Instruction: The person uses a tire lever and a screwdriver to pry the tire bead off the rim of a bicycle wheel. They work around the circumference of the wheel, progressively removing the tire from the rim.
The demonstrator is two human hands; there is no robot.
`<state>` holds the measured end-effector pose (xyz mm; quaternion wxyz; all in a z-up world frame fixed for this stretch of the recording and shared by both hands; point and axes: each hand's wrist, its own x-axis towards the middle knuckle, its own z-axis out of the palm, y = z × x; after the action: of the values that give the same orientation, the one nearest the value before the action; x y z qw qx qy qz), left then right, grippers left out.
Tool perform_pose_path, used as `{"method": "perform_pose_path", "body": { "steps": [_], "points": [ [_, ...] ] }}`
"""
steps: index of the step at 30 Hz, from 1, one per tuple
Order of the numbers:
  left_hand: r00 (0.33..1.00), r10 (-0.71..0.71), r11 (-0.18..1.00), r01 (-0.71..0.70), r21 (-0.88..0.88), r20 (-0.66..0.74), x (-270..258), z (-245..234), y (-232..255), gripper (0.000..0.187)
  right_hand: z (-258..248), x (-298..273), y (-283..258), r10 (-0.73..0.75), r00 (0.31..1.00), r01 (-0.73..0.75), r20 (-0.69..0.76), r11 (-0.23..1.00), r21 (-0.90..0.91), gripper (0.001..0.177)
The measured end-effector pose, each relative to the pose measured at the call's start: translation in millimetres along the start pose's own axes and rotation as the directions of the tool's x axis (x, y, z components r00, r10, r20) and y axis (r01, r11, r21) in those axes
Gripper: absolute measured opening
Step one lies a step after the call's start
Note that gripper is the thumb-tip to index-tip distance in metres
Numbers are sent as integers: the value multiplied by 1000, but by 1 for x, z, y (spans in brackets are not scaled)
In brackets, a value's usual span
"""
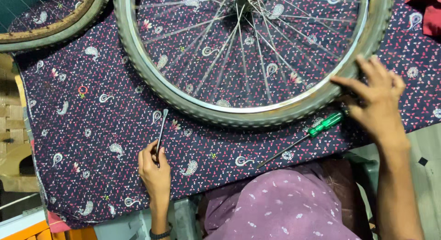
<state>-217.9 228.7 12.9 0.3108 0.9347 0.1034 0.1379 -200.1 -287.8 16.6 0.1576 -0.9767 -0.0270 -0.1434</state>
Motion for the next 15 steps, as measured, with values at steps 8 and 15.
{"method": "perform_pose_path", "body": {
  "steps": [8, 15],
  "points": [
    [974, 221, 972, -217, 85, -45, 3, 3, -8, 27, 22, 14, 28, 93, 989, -73, -117, 983, 167, 65],
    [915, 381, 908, -343, 241, -134, 7, 1, 13, 29, 19, 0, 13, 97, 974, -81, -205, 993, 86, 68]
  ]
}}
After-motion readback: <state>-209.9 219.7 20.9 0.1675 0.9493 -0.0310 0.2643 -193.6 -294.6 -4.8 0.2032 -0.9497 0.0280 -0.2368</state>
